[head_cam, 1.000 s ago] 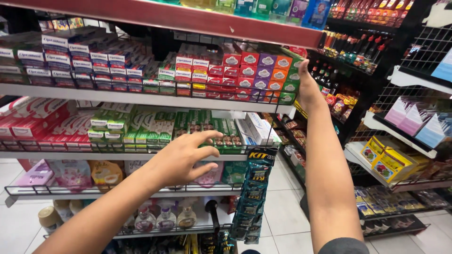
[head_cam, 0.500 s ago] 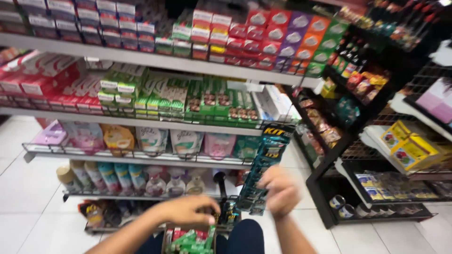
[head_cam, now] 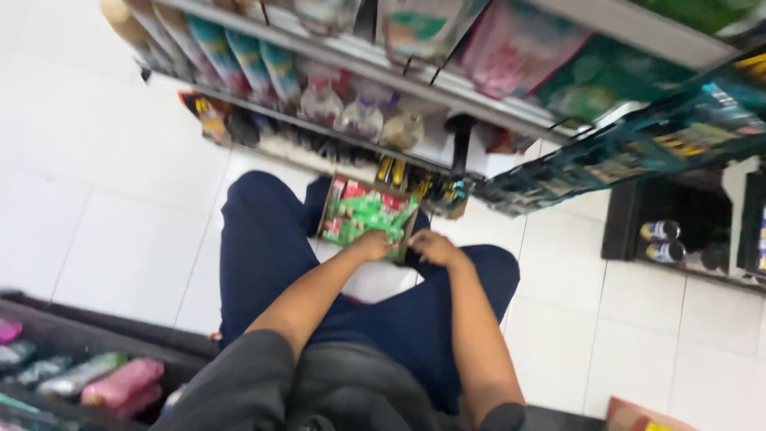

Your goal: Stocking and scanning items on a shelf in a grocery store.

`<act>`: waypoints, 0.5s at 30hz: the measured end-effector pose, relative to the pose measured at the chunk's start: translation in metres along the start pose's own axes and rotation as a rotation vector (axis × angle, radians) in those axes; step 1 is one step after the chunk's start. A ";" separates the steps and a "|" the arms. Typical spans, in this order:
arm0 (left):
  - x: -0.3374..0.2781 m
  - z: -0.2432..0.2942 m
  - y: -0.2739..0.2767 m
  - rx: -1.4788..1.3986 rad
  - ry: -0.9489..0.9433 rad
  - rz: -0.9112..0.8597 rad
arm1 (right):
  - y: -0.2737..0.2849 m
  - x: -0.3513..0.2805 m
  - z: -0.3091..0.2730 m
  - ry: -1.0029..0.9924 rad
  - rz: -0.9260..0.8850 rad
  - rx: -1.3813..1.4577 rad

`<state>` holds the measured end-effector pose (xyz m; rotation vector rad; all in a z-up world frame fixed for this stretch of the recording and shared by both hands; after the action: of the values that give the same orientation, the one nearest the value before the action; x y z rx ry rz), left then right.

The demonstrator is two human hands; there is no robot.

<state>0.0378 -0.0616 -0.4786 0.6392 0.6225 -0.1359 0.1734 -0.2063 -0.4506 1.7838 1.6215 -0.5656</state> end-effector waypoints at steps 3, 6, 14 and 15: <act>-0.030 -0.040 -0.044 0.246 0.228 -0.134 | 0.015 -0.041 -0.028 -0.170 0.201 -0.129; -0.038 -0.045 -0.060 0.517 0.322 -0.348 | 0.013 -0.048 -0.027 -0.228 0.146 0.028; -0.007 -0.032 -0.037 0.524 0.308 -0.340 | 0.010 -0.052 -0.051 -0.241 0.094 -0.023; -0.006 -0.035 -0.035 0.457 0.318 -0.338 | 0.010 -0.052 -0.056 -0.251 0.104 -0.004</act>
<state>0.0043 -0.0692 -0.5153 1.0041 1.0193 -0.5092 0.1696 -0.2035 -0.3739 1.7075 1.3510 -0.7063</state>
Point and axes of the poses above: each hand's wrist, its own x-axis towards the middle knuckle, its own y-axis out of the back of the hand, z = x × y, the point moved 7 cm from there along x, towards the middle knuckle, and after that the axes turned 10 degrees about -z, right-handed, at the moved point
